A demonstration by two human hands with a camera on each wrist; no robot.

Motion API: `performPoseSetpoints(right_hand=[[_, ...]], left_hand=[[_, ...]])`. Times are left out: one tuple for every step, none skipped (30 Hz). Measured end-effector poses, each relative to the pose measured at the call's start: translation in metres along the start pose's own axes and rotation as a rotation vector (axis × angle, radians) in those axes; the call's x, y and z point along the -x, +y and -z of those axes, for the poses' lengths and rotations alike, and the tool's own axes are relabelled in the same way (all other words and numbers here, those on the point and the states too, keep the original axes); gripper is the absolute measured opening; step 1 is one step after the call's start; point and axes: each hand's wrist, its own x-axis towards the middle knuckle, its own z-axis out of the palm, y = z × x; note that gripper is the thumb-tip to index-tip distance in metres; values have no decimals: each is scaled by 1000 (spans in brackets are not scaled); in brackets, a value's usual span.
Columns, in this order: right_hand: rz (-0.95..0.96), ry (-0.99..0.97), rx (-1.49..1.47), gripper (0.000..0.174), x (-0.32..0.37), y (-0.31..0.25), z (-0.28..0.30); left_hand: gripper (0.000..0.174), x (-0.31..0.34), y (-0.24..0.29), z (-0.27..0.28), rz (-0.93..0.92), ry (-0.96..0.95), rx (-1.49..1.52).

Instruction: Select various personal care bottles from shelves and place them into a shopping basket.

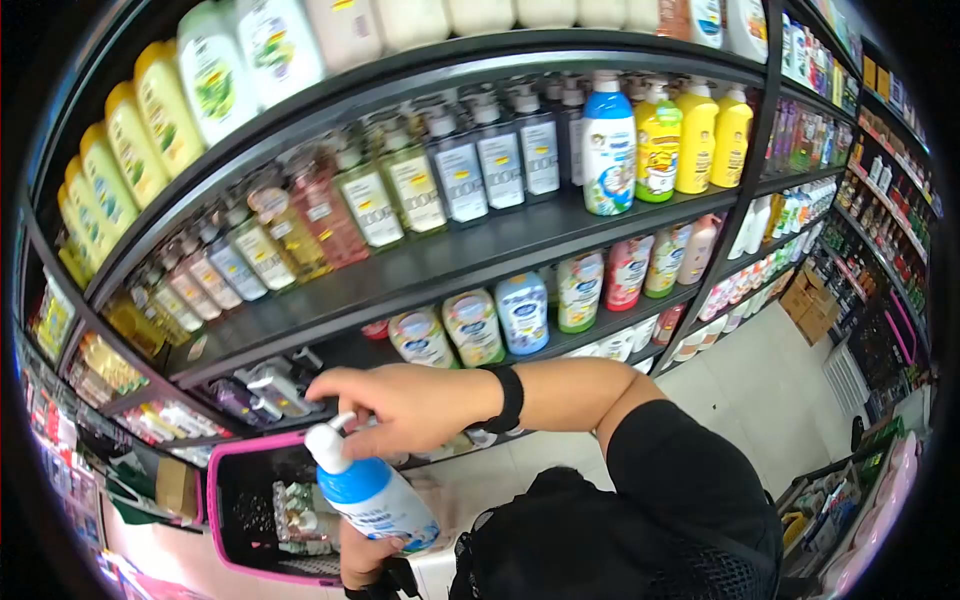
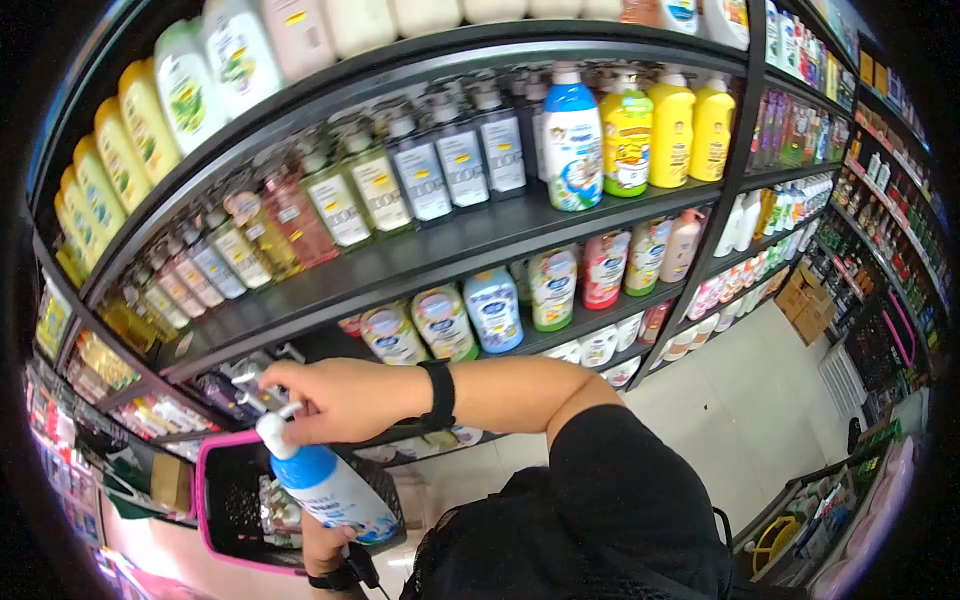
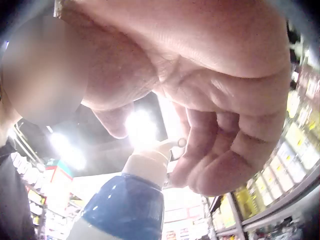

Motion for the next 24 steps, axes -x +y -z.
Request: performPoseSetpoints(right_hand=[[-15,86,-73,67,15,8,13],[-103,109,-171,73,30,17,24],[-143,133,-167,73,47,18,36],[-112,164,-149,73,63,27,45],[-80,193,-133,74,78,37,53],[-98,202,-168,75,90,42,62],[-72,223,-140,75,100,47,73],[-47,242,-117,76,110,52,82],[-20,259,-97,76,118,56,88],[-19,319,-96,77,126,60,94],[-14,381,-93,78,133,62,102],[-7,441,-83,80,139,63,112],[2,503,-68,81,144,64,122],[-36,530,-115,82,150,65,131],[-6,603,-93,77,154,62,139],[4,628,-92,76,158,67,147],[13,655,-93,75,161,71,155],[39,669,-131,73,162,69,163],[30,678,-118,72,164,70,169],[21,686,-100,72,166,73,176],[13,692,-80,71,167,76,183],[-2,693,-44,71,169,81,188],[4,694,-36,71,169,83,194],[8,694,-32,71,169,85,197]], left_hand=[[83,-18,10,-18,-64,23,-15],[86,-36,20,-41,-108,65,-13],[87,-55,32,-68,-168,64,-14],[88,-76,33,-81,-217,67,-20],[89,-96,34,-94,-265,74,-26],[89,-113,41,-117,-298,98,-19],[89,-130,49,-140,-326,126,-15],[87,-149,52,-156,-366,66,-1],[90,-164,65,-189,-363,94,-26],[89,-181,59,-197,-385,96,-21],[88,-199,52,-202,-411,97,-18],[87,-211,54,-215,-411,73,-25],[86,-224,56,-230,-416,47,-30],[86,-238,57,-243,-460,-3,-24],[84,-249,59,-252,-461,-46,-32],[81,-261,60,-257,-450,-81,-49],[79,-271,62,-263,-435,-117,-68],[75,-279,68,-271,-431,-158,-80],[73,-286,71,-278,-442,-159,-82],[71,-295,73,-285,-456,-162,-81],[70,-302,75,-290,-473,-166,-78],[67,-306,78,-290,-455,-205,-123],[66,-312,78,-287,-438,-215,-142],[66,-320,74,-283,-419,-220,-163]])
